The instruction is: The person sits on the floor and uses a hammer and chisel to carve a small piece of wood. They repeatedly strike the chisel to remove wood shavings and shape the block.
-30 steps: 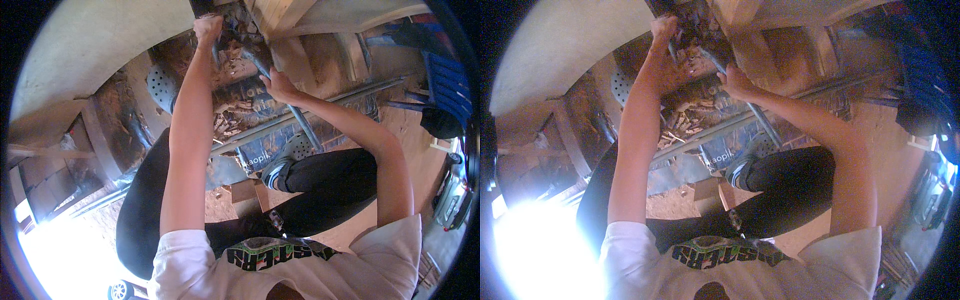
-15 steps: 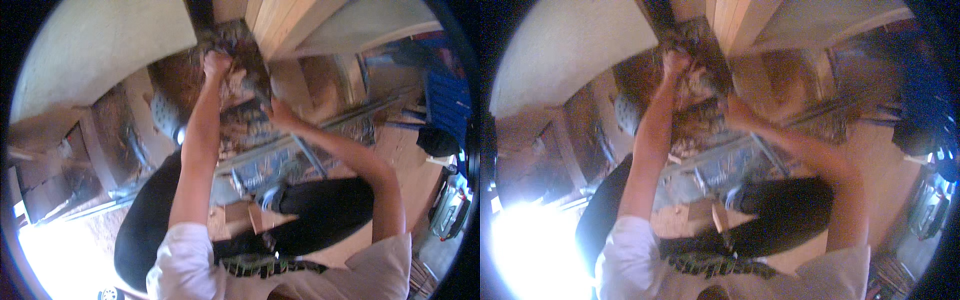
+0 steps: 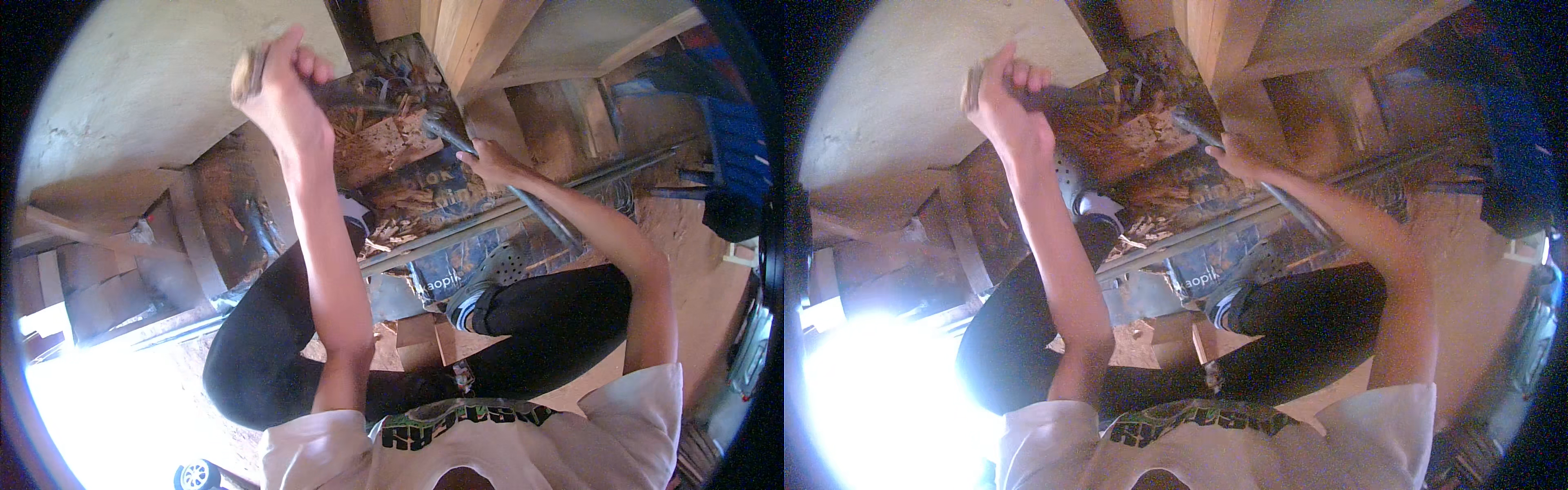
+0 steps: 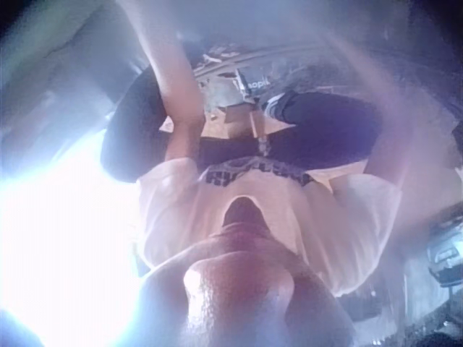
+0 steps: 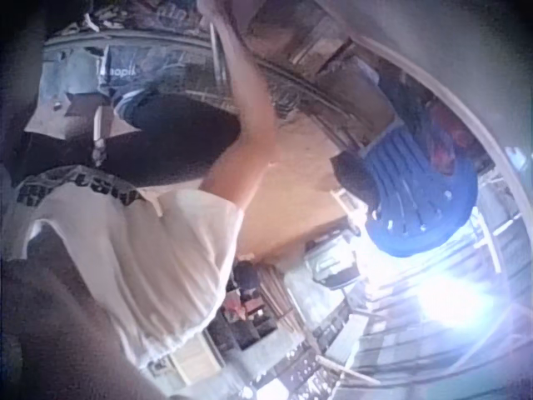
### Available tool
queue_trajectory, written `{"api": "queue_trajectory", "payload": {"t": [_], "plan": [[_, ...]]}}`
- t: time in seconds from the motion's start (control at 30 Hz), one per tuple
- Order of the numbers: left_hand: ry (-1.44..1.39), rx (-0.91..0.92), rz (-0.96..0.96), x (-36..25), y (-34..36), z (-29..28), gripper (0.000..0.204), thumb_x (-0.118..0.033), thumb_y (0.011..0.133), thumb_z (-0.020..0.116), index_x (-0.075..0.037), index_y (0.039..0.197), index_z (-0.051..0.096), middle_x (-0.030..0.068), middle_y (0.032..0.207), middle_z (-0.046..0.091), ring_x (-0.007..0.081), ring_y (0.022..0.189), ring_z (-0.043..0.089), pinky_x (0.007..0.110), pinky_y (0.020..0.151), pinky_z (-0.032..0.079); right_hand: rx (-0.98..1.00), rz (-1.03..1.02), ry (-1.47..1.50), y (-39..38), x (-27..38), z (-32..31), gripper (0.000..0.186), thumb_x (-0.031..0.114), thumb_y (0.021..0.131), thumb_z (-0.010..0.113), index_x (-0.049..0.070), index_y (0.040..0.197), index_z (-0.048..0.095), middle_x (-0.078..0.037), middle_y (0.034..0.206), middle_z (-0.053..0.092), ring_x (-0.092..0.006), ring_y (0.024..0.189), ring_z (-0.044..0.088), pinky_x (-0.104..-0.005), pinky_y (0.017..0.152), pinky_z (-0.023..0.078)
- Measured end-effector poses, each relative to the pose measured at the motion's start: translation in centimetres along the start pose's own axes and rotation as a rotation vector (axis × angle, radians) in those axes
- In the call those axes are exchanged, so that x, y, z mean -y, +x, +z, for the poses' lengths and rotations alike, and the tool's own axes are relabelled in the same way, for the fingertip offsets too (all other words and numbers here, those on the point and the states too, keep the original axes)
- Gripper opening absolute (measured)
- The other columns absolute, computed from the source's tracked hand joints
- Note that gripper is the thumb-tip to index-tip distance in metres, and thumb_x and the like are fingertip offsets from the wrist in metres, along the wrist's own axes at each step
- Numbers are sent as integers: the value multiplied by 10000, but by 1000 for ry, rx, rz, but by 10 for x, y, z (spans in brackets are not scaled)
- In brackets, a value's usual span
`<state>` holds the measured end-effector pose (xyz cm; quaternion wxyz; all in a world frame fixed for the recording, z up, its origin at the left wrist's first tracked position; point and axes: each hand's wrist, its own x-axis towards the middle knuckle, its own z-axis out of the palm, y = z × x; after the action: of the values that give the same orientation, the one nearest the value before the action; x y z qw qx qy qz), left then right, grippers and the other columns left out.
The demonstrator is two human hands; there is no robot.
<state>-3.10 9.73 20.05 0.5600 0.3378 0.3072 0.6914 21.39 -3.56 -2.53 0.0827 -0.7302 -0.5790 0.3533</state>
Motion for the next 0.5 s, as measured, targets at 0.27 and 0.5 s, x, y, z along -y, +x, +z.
{"api": "queue_trajectory", "payload": {"t": [0.27,0.5], "plan": [[-194,90,-256,-42,-39,-73,256,-121,839,566,-128,650,394,-25,564,314,111,478,283,277,473,259,95,44,-187,-33,31,-42,508,456,894,596,-42,795,616,-213,690,613,-341,695,641,-462,683,472],[-938,602,-406,-98,-77,-79,248,-119,862,522,-129,646,399,-56,517,350,69,413,320,244,441,337,-115,-119,-169,-91,91,-81,610,542,893,562,-65,928,599,-243,886,639,-352,869,645,-458,760,474]]}}
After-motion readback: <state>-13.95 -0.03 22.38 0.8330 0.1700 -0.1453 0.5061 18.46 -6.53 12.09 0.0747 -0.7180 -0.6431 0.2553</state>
